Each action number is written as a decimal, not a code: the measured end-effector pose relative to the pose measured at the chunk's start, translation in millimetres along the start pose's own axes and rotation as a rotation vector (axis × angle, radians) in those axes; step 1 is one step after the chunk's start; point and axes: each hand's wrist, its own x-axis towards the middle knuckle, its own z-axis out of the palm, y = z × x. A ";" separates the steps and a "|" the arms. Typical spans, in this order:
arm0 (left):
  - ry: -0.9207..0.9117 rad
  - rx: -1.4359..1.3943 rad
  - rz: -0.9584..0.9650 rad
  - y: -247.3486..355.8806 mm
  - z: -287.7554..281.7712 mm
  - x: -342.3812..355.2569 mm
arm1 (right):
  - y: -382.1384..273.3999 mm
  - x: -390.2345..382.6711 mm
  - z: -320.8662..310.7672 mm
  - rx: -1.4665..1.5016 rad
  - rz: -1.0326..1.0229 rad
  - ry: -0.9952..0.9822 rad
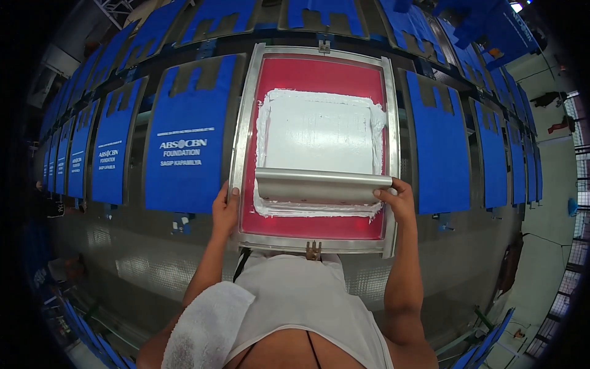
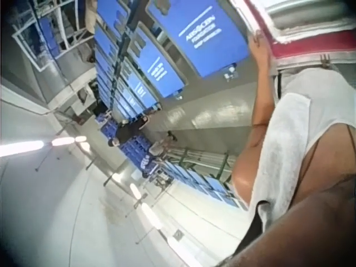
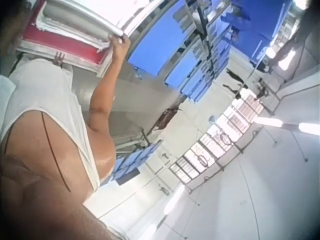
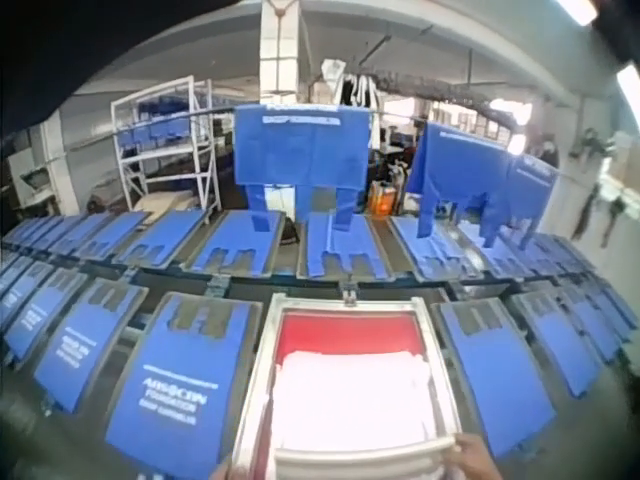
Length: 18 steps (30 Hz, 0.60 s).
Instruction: Applying ink to a garment using a screen printing frame and squeegee.
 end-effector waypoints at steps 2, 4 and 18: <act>0.001 -0.027 -0.032 9.8 33.2 -13.2 | 13.0 12.5 -37.9 0.040 0.009 -0.075; 0.091 -0.068 0.014 18.7 53.3 -19.9 | 23.3 25.8 -54.2 0.035 0.011 -0.130; 0.063 -0.028 -0.170 15.8 71.1 -0.4 | 61.5 61.0 -63.4 -0.016 -0.026 -0.173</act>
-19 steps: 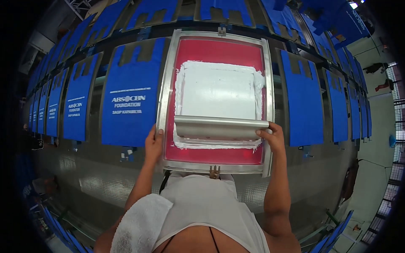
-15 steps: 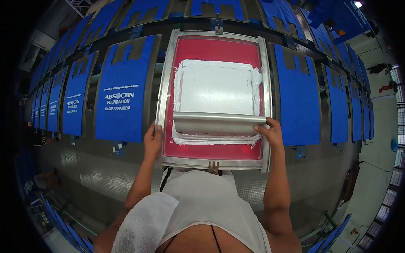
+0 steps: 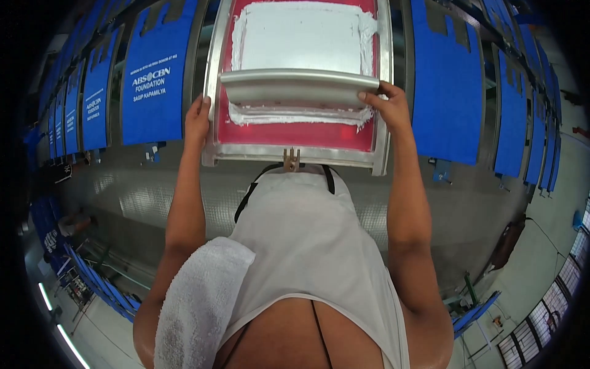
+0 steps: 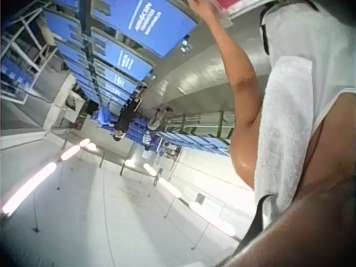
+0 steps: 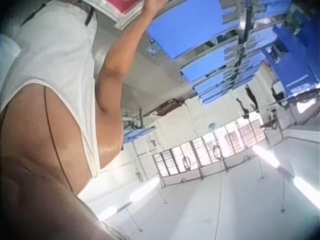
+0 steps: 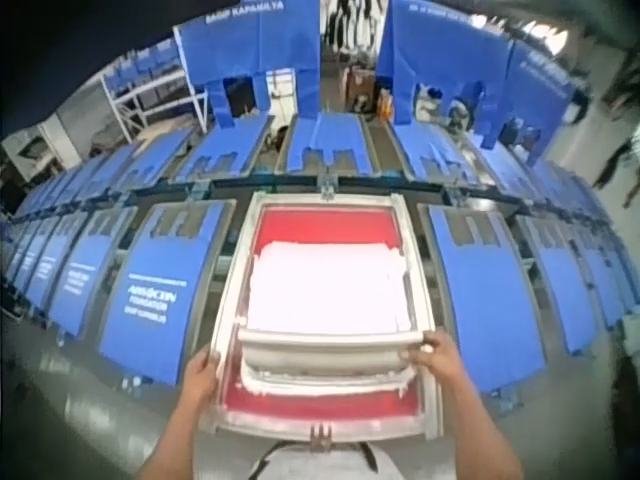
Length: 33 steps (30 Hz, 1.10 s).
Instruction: Applying ink to a garment using a screen printing frame and squeegee.
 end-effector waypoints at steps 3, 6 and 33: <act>-0.012 -0.018 0.074 -5.5 -2.1 3.7 | 1.6 -2.4 2.4 0.048 -0.020 0.006; -0.021 -0.011 0.077 -17.7 -4.4 6.8 | 3.8 -4.3 4.1 0.018 -0.028 -0.006; -0.128 0.817 1.056 144.6 90.3 106.8 | -78.9 119.8 39.4 -1.258 -0.643 0.145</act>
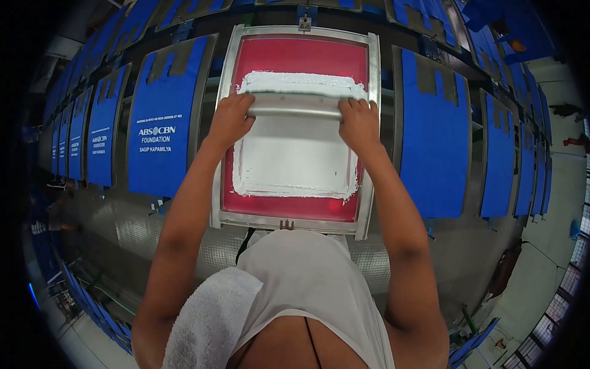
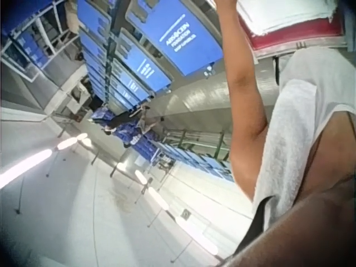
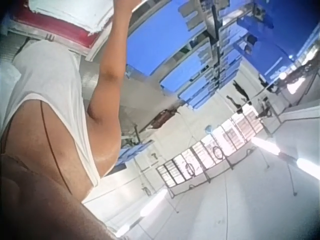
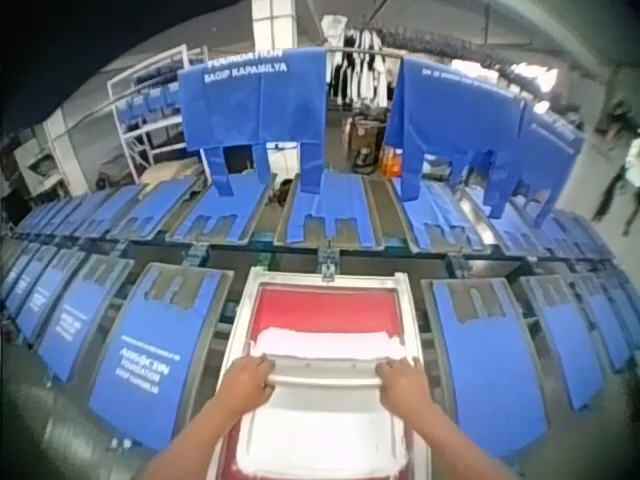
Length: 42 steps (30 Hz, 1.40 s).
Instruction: Applying ink to a garment using a screen printing frame and squeegee.
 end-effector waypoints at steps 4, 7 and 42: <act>-0.083 0.135 -0.030 -9.2 41.2 -28.2 | -11.2 -14.8 36.9 -0.121 -0.013 -0.201; -0.168 -0.003 -0.067 20.4 9.2 -81.7 | -29.4 -69.4 11.5 0.050 -0.024 -0.258; -0.430 -0.132 -0.227 80.3 -40.0 -145.8 | -69.1 -134.4 -58.1 0.152 0.101 -0.583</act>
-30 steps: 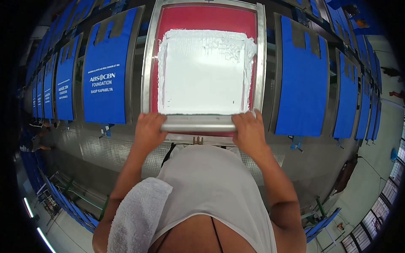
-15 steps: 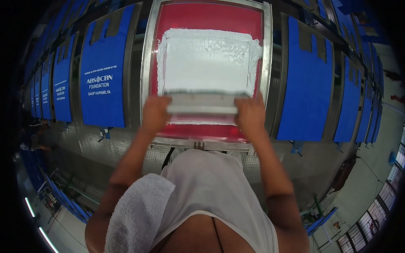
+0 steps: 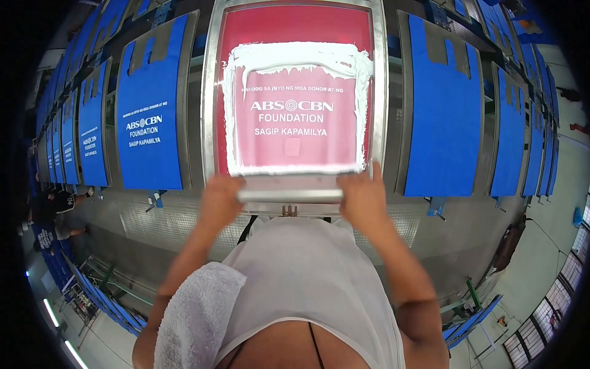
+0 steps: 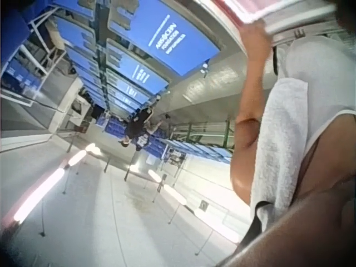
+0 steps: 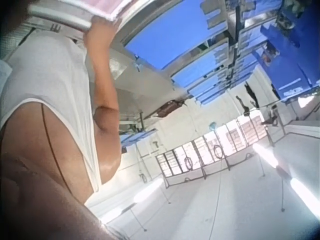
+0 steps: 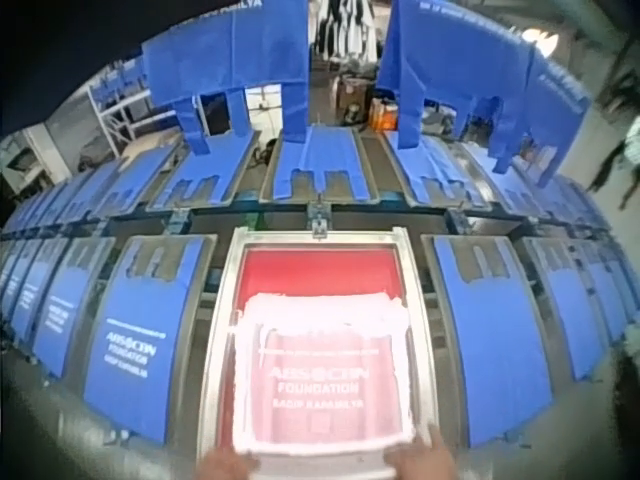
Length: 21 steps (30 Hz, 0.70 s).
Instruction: Applying ink to a garment using a screen printing frame and squeegee.
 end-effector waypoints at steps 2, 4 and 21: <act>0.162 -0.027 0.069 -3.2 20.2 -10.2 | -0.3 -6.0 18.1 0.017 0.009 0.054; 0.176 -0.047 0.074 -14.6 21.8 17.6 | 8.8 21.1 18.1 -0.014 0.082 0.045; 0.034 0.022 0.005 -1.3 -4.3 5.0 | -2.9 2.7 -13.4 -0.007 0.019 0.026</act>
